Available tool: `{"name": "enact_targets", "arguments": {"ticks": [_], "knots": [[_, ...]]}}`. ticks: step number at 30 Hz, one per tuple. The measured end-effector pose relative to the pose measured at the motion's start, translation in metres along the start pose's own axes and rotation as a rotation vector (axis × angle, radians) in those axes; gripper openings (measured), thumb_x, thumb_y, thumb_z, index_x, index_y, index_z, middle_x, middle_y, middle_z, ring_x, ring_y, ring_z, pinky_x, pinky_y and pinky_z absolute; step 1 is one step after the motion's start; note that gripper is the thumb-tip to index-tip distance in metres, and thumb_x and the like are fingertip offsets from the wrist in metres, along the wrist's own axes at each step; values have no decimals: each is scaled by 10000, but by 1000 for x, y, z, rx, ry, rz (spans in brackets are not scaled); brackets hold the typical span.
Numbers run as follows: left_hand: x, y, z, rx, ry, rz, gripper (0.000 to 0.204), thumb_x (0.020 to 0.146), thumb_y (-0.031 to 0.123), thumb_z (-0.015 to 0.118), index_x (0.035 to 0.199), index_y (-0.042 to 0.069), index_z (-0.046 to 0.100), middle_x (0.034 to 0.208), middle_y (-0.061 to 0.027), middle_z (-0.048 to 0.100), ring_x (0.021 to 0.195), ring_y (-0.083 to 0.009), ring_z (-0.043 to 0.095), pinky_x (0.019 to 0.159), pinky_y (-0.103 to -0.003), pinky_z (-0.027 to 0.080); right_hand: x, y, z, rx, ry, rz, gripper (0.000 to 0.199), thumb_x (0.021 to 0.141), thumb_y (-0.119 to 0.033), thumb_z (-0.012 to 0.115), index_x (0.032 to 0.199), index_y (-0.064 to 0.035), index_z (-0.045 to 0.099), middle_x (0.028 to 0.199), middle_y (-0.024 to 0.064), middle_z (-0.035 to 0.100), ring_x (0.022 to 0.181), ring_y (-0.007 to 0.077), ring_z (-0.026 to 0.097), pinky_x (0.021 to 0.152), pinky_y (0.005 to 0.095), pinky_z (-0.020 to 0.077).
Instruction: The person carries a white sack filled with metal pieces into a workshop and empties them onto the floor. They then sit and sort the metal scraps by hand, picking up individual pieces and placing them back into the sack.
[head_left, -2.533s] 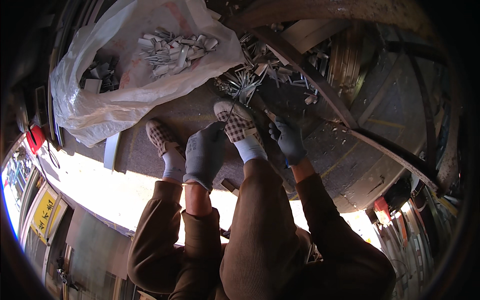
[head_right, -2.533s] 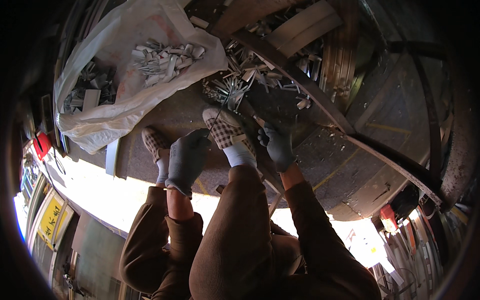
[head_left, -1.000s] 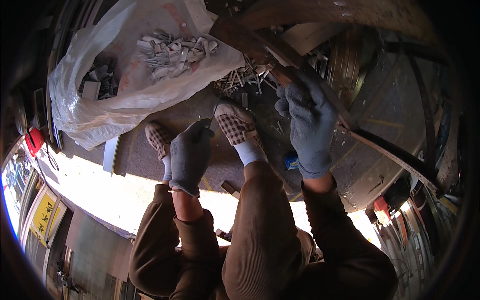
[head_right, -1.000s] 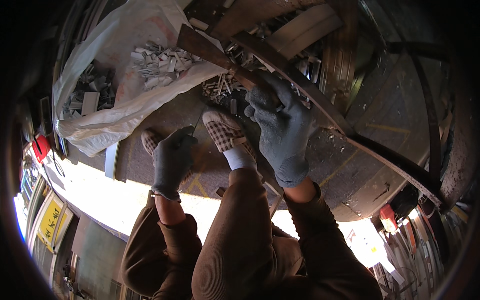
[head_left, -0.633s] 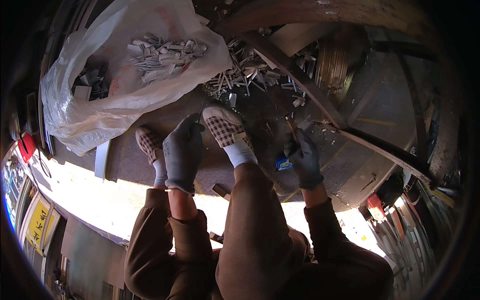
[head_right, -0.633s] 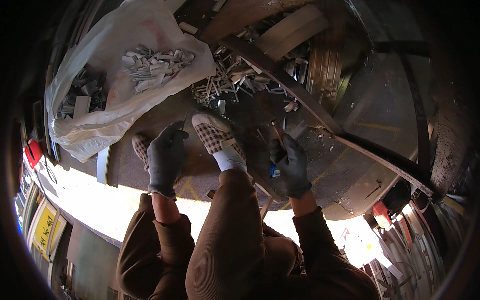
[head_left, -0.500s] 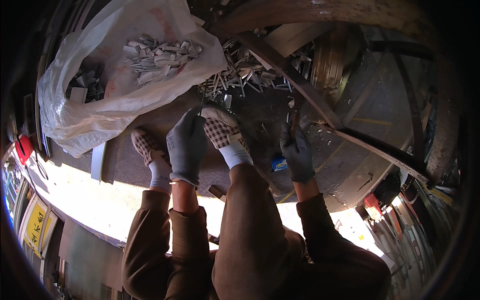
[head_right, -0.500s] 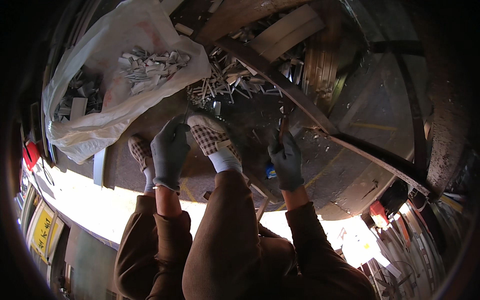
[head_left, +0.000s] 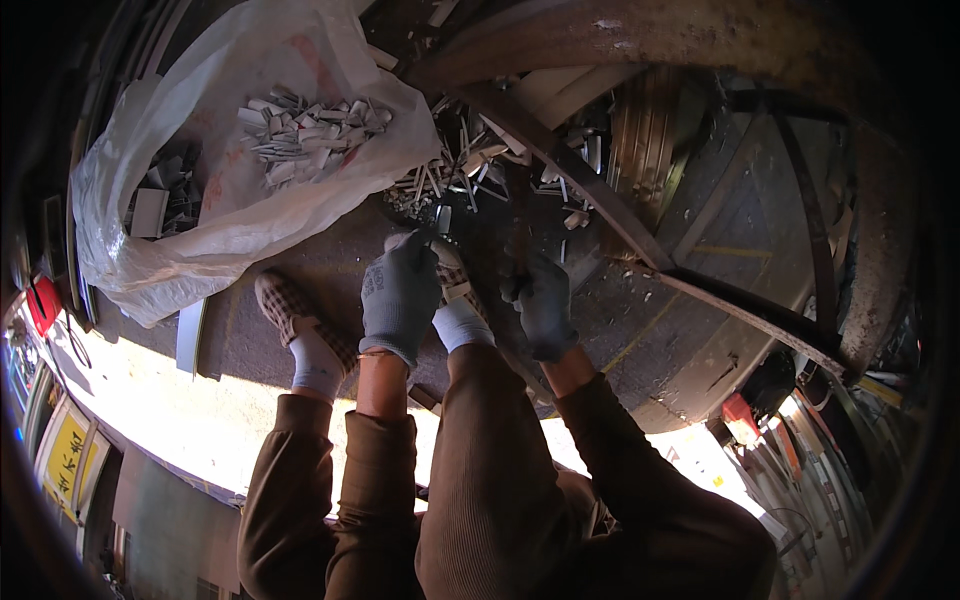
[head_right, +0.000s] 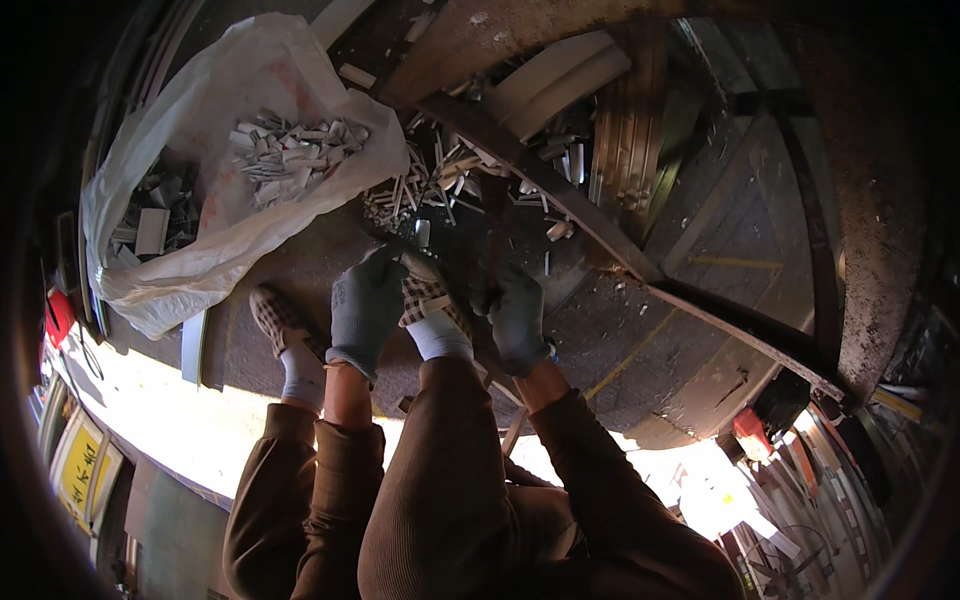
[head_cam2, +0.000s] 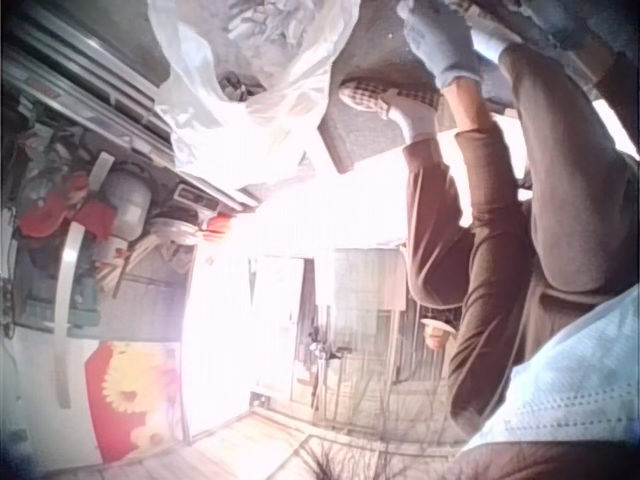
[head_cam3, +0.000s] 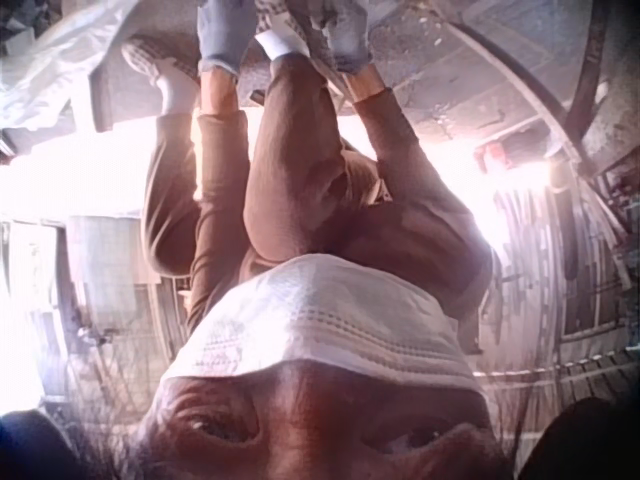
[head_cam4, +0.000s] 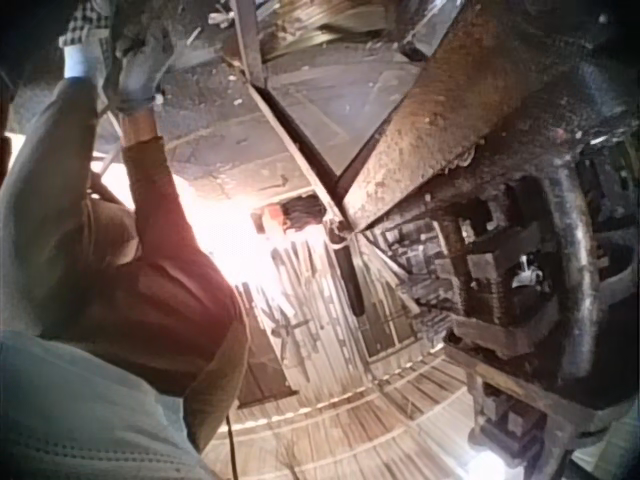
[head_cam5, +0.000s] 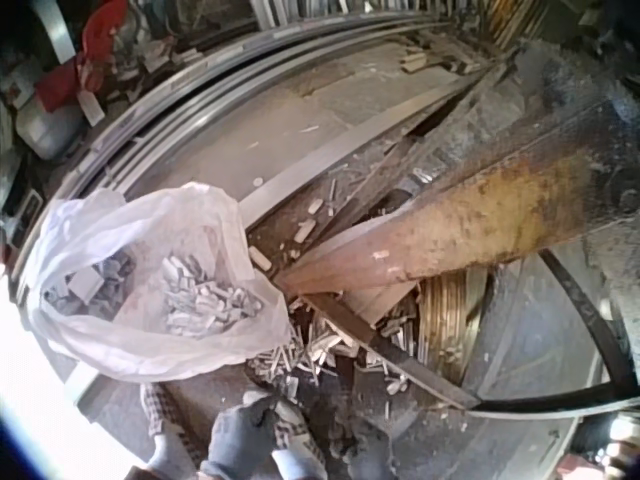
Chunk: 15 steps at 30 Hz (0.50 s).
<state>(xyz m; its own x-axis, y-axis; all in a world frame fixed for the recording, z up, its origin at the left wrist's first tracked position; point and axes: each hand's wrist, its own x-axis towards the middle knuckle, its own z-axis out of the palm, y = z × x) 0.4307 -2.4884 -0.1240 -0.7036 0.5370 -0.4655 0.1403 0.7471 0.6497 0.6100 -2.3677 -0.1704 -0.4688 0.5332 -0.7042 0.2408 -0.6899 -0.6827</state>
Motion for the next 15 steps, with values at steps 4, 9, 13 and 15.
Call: {"name": "enact_targets", "arguments": {"ticks": [4, 9, 13, 15], "knots": [[-15, -1, -10, -22, -7, -7, 262, 956, 174, 585, 1172, 127, 726, 963, -213, 720, 912, -418, 703, 786, -489, 556, -34, -23, 7, -308, 16, -142, 268, 1069, -132, 441, 1051, -23, 685, 770, -9, 610, 608, 55, 495, 543, 227, 377], [-11, 8, -14, -72, 16, -17, 278, 952, 159, 591, 1193, 113, 722, 967, -212, 720, 896, -412, 704, 757, -463, 556, -10, -37, 4, -111, -82, -17, 224, 1068, -138, 493, 1059, -27, 687, 787, -8, 623, 633, 63, 524, 562, 224, 392], [0, 21, -7, -142, -10, 48, 288, 953, 129, 590, 1212, 110, 714, 1006, -182, 727, 916, -408, 692, 766, -462, 552, 16, -29, 11, -601, 71, -554, 201, 1068, -178, 544, 1095, -29, 678, 854, 17, 655, 690, 75, 572, 638, 226, 443], [1, 26, -5, -178, -11, 137, 289, 953, 120, 595, 1218, 112, 710, 1023, -169, 728, 927, -404, 688, 773, -461, 551, 20, -21, 17, -431, 140, -589, 210, 1073, -200, 557, 1121, -29, 670, 894, 31, 669, 727, 81, 597, 689, 232, 471]]}}
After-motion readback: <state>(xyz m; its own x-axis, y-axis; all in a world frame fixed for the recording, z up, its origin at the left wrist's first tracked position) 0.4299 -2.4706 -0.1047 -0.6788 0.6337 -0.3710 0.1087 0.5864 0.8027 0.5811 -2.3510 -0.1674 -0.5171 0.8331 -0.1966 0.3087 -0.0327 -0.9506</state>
